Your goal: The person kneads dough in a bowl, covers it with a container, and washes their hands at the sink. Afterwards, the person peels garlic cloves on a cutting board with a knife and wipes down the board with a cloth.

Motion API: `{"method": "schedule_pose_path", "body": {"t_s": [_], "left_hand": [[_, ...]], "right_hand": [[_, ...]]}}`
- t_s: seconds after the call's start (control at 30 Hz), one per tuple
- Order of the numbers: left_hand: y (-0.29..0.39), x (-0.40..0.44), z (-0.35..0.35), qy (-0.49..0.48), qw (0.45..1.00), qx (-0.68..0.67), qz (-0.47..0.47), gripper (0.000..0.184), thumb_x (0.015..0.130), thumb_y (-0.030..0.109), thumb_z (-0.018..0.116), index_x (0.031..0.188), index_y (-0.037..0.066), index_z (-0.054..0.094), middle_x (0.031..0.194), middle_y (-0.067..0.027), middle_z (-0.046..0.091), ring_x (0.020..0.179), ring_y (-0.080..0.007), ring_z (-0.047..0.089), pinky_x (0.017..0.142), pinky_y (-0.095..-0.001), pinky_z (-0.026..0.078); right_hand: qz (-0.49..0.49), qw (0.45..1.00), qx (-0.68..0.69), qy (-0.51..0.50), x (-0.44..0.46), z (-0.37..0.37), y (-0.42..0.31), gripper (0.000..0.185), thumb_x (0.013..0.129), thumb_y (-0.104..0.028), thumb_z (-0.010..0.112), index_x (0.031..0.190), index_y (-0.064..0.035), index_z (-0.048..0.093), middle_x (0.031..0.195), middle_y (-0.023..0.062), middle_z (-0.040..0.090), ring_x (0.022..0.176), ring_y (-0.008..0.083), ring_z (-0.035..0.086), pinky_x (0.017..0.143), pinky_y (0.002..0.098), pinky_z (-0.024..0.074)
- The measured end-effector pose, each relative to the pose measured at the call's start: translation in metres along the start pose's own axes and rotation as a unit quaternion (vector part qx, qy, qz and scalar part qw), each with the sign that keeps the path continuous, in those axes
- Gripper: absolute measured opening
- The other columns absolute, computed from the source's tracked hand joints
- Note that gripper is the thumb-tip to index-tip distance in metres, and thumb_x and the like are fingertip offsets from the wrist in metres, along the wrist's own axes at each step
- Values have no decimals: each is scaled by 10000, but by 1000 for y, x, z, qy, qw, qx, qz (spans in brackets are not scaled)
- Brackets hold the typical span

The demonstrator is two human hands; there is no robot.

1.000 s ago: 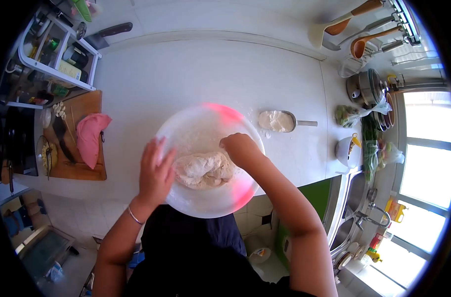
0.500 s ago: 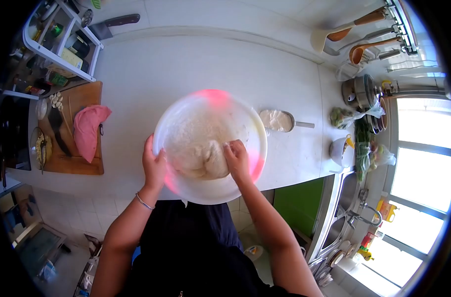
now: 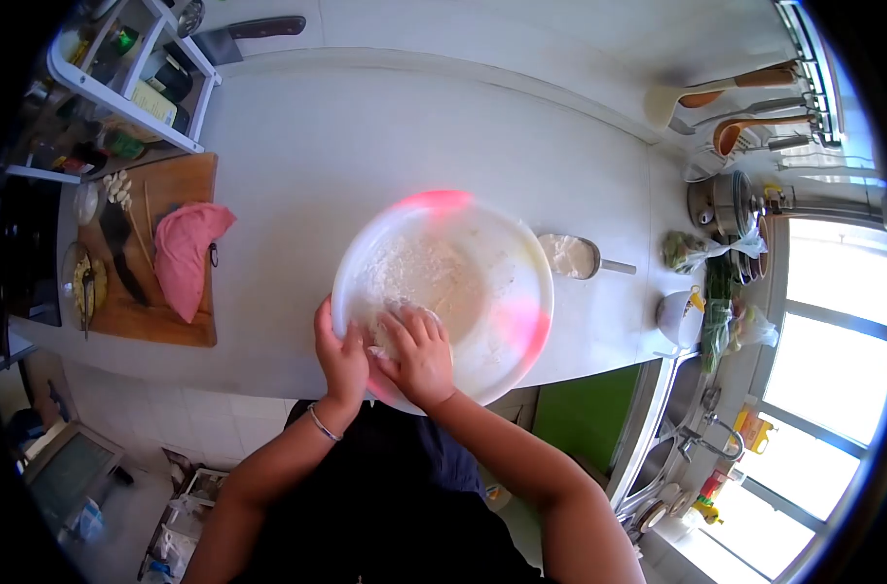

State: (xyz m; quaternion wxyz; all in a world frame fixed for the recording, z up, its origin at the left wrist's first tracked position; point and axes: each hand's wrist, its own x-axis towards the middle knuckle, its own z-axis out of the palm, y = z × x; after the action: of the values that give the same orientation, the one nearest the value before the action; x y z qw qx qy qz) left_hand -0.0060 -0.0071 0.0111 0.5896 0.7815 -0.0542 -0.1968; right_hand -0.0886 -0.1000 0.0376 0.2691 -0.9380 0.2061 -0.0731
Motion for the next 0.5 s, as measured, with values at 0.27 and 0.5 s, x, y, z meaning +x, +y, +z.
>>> {"method": "schedule_pose_path", "body": {"t_s": [0.27, 0.5], "left_hand": [[13, 0, -6, -23, 999, 29, 25, 439, 846, -4, 464, 1276, -49, 388, 1199, -203, 498, 1117, -297, 494, 968, -371, 376], [8, 7, -14, -71, 997, 3, -4, 412, 814, -11, 514, 1214, -40, 416, 1124, -156, 519, 1055, -245, 516, 935, -343, 397]], "right_hand": [[207, 965, -127, 101, 62, 59, 9, 516, 771, -308, 623, 1234, -125, 486, 1223, 168, 477, 1143, 349, 435, 965, 460, 320], [294, 944, -73, 131, 112, 46, 37, 381, 834, -343, 532, 1110, -80, 541, 1074, 93, 563, 1033, 281, 513, 896, 429, 369]]}}
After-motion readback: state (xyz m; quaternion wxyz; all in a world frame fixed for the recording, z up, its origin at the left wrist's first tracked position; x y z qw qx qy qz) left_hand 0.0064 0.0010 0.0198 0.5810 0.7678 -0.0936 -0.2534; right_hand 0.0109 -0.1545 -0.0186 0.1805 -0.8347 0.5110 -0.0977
